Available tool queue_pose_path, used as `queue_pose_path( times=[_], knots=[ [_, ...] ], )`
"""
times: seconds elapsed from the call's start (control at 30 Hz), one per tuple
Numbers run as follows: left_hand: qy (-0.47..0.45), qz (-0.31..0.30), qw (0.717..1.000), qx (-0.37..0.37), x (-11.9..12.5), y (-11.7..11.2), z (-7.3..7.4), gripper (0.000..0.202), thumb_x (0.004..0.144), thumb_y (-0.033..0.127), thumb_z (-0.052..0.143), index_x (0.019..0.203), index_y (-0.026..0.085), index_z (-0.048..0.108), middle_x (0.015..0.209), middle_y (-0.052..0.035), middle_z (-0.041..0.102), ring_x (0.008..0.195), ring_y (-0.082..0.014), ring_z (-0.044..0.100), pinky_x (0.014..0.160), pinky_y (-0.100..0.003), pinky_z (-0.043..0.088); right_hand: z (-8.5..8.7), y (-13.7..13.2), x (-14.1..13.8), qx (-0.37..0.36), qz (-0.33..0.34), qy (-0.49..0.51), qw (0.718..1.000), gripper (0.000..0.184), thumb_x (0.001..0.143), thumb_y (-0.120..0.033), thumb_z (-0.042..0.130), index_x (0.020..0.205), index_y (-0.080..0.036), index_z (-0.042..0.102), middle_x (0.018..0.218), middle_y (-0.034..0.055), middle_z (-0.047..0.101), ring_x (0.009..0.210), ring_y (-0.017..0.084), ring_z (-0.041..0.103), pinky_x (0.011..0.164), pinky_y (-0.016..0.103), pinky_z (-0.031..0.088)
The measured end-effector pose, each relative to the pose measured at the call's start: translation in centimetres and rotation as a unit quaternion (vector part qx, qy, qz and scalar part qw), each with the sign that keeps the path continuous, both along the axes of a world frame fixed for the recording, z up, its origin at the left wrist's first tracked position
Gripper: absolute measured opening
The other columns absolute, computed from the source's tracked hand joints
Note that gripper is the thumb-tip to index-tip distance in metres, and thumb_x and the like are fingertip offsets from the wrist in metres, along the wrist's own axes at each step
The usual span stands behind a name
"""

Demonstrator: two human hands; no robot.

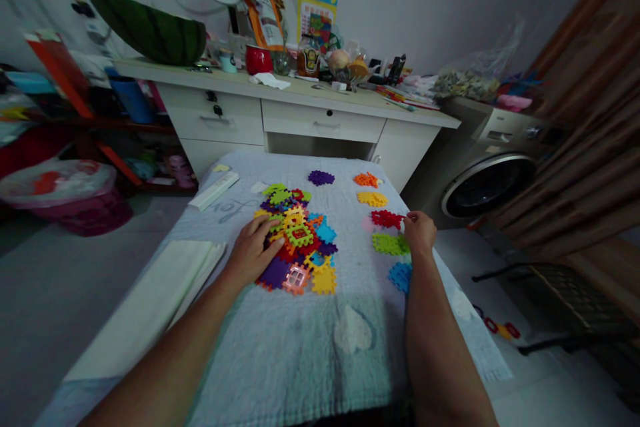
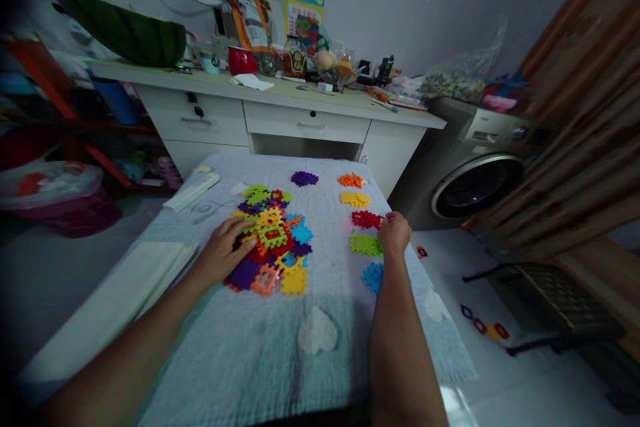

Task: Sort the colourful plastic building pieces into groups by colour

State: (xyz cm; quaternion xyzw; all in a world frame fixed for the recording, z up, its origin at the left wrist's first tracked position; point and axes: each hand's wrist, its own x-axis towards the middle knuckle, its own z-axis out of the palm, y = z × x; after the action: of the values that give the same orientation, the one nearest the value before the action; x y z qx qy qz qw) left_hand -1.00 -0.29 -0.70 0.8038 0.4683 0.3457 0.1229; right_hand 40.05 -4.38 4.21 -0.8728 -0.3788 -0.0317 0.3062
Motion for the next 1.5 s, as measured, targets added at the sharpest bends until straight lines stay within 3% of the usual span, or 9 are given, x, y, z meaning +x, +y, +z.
queue_pose_path(
  times=[0.17, 0.3, 0.47, 0.6, 0.73, 0.93, 1.33, 1.5],
  knots=[
    [-0.002, 0.0, 1.0, -0.002, 0.0, -0.1, 0.1, 0.042, 0.091, 0.047, 0.05, 0.122, 0.021, 0.059, 0.131, -0.0102, 0.051, 0.124, -0.0277, 0.05, 0.109, -0.048, 0.039, 0.7, -0.1, -0.8, 0.013, 0.038, -0.002, 0.999, 0.031, 0.079, -0.018, 0.053, 0.104, -0.016, 0.071, 0.103, 0.0125, 0.073, 0.092, 0.025, 0.067, 0.084, 0.034, 0.047],
    [0.0, -0.002, 1.0, -0.009, 0.0, -0.2, 0.3, 0.042, 0.091, 0.046, 0.049, 0.123, 0.021, 0.059, 0.131, -0.0106, 0.051, 0.124, -0.0279, 0.049, 0.108, -0.049, 0.039, 1.2, 0.3, -3.7, 0.041, 0.154, -0.006, 0.987, 0.029, 0.081, -0.021, 0.054, 0.104, -0.015, 0.07, 0.103, 0.0112, 0.072, 0.087, 0.023, 0.066, 0.085, 0.035, 0.048],
    [-0.005, -0.002, 1.0, -0.007, 0.1, -0.3, 0.4, 0.042, 0.09, 0.046, 0.05, 0.123, 0.021, 0.059, 0.131, -0.0107, 0.051, 0.125, -0.0281, 0.048, 0.109, -0.049, 0.038, 0.8, 0.3, -10.3, 0.025, 0.389, 0.013, 0.921, 0.024, 0.083, -0.025, 0.06, 0.104, -0.017, 0.068, 0.103, 0.0081, 0.071, 0.089, 0.02, 0.064, 0.085, 0.034, 0.048],
    [-0.015, 0.002, 1.0, -0.01, 0.2, -0.4, 0.6, 0.042, 0.088, 0.046, 0.052, 0.122, 0.022, 0.06, 0.129, -0.0099, 0.052, 0.123, -0.0281, 0.05, 0.108, -0.048, 0.04, -0.2, -0.1, -14.0, -0.025, 0.475, -0.011, 0.88, 0.027, 0.084, -0.03, 0.064, 0.108, -0.018, 0.067, 0.109, 0.0094, 0.068, 0.101, 0.022, 0.06, 0.092, 0.036, 0.044],
    [-0.018, 0.001, 1.0, -0.014, 0.2, -0.6, 0.9, 0.043, 0.088, 0.046, 0.053, 0.122, 0.021, 0.059, 0.129, -0.0102, 0.053, 0.123, -0.0281, 0.05, 0.107, -0.048, 0.041, -1.0, 0.1, -14.7, -0.056, 0.488, -0.026, 0.871, 0.032, 0.081, -0.032, 0.068, 0.109, -0.017, 0.065, 0.11, 0.0103, 0.065, 0.102, 0.022, 0.057, 0.092, 0.035, 0.043],
    [-0.009, 0.003, 1.0, -0.021, 0.1, -0.6, 0.8, 0.044, 0.088, 0.047, 0.053, 0.123, 0.021, 0.059, 0.131, -0.011, 0.051, 0.126, -0.0288, 0.048, 0.109, -0.049, 0.038, -1.0, 0.1, -14.5, -0.066, 0.473, -0.005, 0.879, 0.023, 0.082, -0.026, 0.065, 0.103, -0.016, 0.066, 0.107, 0.0095, 0.067, 0.099, 0.021, 0.058, 0.09, 0.033, 0.043],
    [-0.011, -0.005, 1.0, -0.011, 0.1, -0.4, 0.5, 0.044, 0.089, 0.05, 0.051, 0.122, 0.023, 0.059, 0.13, -0.0094, 0.051, 0.125, -0.0276, 0.049, 0.109, -0.047, 0.039, -0.6, 0.1, -13.0, 0.007, 0.412, 0.004, 0.911, 0.022, 0.089, -0.02, 0.049, 0.094, -0.017, 0.07, 0.093, 0.0082, 0.068, 0.089, 0.018, 0.06, 0.081, 0.027, 0.043],
    [-0.008, -0.003, 1.0, -0.009, 0.0, -0.3, 0.4, 0.043, 0.088, 0.048, 0.052, 0.122, 0.022, 0.059, 0.13, -0.0098, 0.051, 0.124, -0.028, 0.049, 0.109, -0.048, 0.039, -0.5, 0.2, -12.2, 0.031, 0.38, 0.073, 0.922, 0.028, 0.087, -0.023, 0.049, 0.108, -0.015, 0.065, 0.071, 0.0004, 0.061, 0.066, 0.015, 0.056, 0.065, 0.025, 0.04]
  ],
)
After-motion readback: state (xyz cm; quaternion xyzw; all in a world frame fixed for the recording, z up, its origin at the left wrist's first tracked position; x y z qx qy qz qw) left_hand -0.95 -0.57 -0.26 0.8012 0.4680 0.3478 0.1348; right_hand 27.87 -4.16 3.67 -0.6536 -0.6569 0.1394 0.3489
